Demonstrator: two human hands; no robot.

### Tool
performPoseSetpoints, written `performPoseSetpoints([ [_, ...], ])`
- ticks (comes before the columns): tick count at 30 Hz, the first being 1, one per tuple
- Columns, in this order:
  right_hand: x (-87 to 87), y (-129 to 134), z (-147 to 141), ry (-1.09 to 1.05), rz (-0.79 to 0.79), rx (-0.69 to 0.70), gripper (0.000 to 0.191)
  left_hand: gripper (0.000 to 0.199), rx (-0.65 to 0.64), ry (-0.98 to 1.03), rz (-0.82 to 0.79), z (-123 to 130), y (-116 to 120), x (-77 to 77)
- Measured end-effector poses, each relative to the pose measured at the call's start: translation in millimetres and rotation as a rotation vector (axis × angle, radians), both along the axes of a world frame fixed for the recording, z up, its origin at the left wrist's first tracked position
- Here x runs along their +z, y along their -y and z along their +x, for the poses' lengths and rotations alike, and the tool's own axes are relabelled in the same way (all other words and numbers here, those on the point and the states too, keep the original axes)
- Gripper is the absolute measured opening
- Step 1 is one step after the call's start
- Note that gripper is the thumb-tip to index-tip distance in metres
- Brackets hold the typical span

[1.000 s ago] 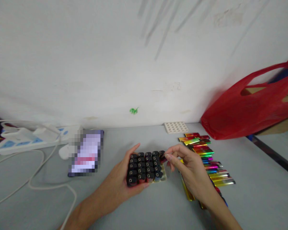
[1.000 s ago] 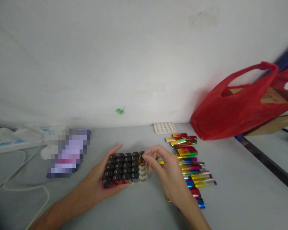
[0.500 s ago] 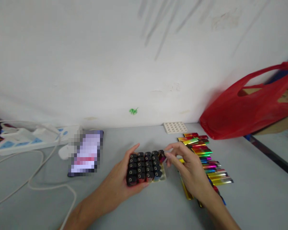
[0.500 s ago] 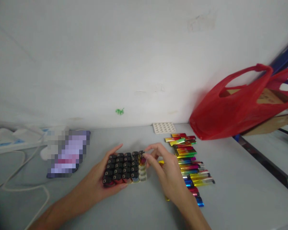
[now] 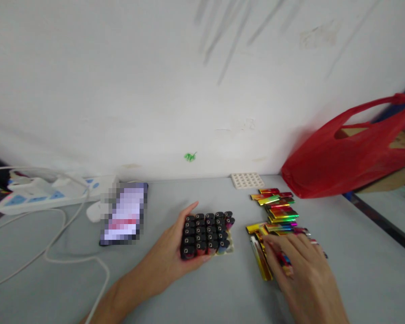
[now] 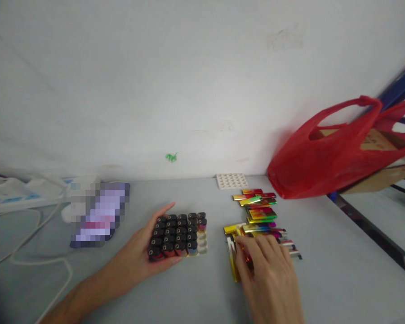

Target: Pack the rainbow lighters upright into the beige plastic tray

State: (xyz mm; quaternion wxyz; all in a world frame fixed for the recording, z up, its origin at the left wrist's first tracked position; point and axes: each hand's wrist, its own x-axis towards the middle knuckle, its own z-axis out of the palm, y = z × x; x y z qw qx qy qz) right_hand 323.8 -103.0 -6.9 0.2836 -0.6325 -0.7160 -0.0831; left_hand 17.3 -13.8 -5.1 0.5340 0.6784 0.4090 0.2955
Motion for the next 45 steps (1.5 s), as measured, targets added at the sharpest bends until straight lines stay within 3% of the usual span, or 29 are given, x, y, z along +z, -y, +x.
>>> performPoseSetpoints([
  [4,-25.2,27.0,4.8,0.093,0.031,0.062,0.026,0.102,-0.008,-0.026,0.017,-0.5,-0.3,-1.0],
  [8,-35.2,35.3,1.8,0.132,0.037,0.037,0.024,0.101,0.014,-0.063,0.063,-0.4,-0.6,0.7],
  [15,-33.8,21.6,-21.3,0.224,0.027,-0.101,0.025,0.100,0.002,-0.047,0.026,0.0,-0.2,3.1],
  [21,-29.8,10.9,-34.6,0.153,-0.016,-0.073,0.020,0.101,0.010,-0.054,0.044,0.2,-0.4,1.4],
  [27,-22.4,0.1,-45.7,0.043,-0.017,-0.063,0.034,0.101,0.001,-0.026,0.033,0.5,-0.8,-0.4],
  [29,-19.6,1.5,-45.6,-0.001,-0.020,-0.029,0.030,0.102,-0.010,-0.015,0.019,0.2,-1.1,-1.2],
  [32,-12.6,8.2,-46.7,-0.190,-0.077,0.041,0.021,0.101,-0.008,-0.040,0.035,-0.3,-1.2,-1.2],
  [35,-1.4,11.5,-55.2,-0.611,-0.216,0.047,0.024,0.100,-0.006,-0.059,0.052,0.0,-1.0,0.6],
  [39,11.3,-3.3,-67.8,-1.265,-0.498,0.156,0.033,0.100,0.007,-0.058,0.063,0.8,-1.0,2.2],
  [45,20.0,-32.8,-67.9,-1.796,-0.656,0.322,0.061,0.102,0.003,-0.069,0.067,-0.1,-1.4,0.1],
])
